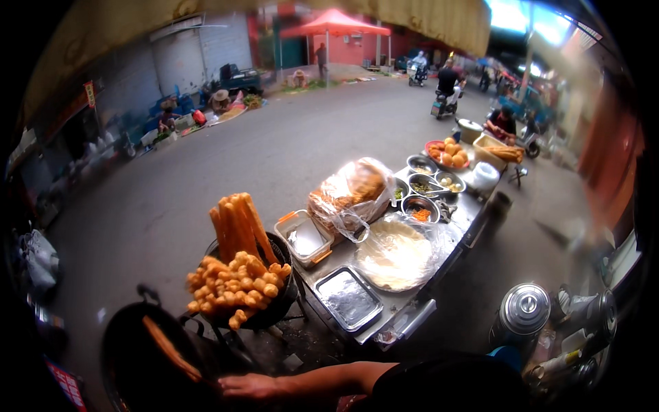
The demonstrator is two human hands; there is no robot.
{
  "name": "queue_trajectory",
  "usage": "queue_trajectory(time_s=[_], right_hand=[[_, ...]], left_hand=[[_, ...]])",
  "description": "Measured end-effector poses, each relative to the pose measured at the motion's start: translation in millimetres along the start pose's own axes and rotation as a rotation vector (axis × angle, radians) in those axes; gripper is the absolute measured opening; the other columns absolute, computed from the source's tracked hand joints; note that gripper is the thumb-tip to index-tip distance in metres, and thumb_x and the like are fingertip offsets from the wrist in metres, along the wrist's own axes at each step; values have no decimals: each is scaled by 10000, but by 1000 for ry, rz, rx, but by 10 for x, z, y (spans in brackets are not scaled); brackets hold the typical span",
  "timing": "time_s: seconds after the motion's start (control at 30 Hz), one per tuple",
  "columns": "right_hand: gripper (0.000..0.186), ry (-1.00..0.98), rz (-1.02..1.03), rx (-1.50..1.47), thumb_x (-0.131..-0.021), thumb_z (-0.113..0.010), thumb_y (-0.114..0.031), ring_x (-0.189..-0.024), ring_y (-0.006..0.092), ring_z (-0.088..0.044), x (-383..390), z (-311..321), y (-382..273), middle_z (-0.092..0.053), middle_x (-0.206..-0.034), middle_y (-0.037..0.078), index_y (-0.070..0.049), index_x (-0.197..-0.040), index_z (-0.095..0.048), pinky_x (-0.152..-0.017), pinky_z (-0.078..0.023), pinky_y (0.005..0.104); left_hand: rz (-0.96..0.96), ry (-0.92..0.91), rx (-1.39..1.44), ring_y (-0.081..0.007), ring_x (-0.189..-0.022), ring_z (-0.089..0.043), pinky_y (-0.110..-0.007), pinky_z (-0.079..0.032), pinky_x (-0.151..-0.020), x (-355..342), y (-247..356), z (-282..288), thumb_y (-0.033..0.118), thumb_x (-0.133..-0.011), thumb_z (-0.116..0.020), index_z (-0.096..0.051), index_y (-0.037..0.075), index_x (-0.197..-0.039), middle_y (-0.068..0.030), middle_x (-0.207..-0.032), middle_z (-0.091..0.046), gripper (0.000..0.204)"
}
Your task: The person deep fries long pieces of dough in a large vat of oil, turning them with long chopsticks and moving them to a draining rack.
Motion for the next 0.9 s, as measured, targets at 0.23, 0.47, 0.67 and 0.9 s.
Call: queue_trajectory(time_s=[0.23,0.47,0.67,0.9], right_hand=[[317,28,27,-35,-1000,-499,-179,-1416,463,-470,-45,160,-124,-512,-1403,282,-8,-1260,-562,-976,-578,482],[265,10,-13,-62,-996,-515,-157,-1429,449,-462,-109,299,-228,-522,-1372,252,-28,-1223,-560,-967,-580,475],[259,-12,-31,-112,-996,-502,-141,-1439,462,-443,-121,275,-225,-525,-1353,259,-26,-1221,-558,-1030,-545,502],[345,-65,-39,-77,-1013,-470,-189,-1465,476,-407,-79,201,-142,-471,-1438,277,-17,-1306,-531,-1048,-539,507]], left_hand=[[-18,6,-25,-184,-613,-491,-370,-388,-559,-103,-128,52,695,-1022,-305,-608,75,-662,-21,-644,-548,779],[33,43,15,-164,-599,-468,-351,-372,-560,-49,-7,6,716,-1007,-327,-587,76,-628,-9,-620,-522,788],[4,63,37,-164,-588,-478,-339,-393,-559,-42,-57,31,764,-999,-322,-619,59,-690,-21,-634,-540,825],[34,57,-16,-162,-624,-499,-327,-398,-555,-77,-129,34,839,-975,-304,-617,55,-745,-38,-683,-567,875]])
Point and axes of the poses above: each hand's wrist, its own x-axis away from the middle knuckle, its own z-axis out of the back of the hand, y = z × x, the point moved 8 cm from there along -x, towards the middle knuckle
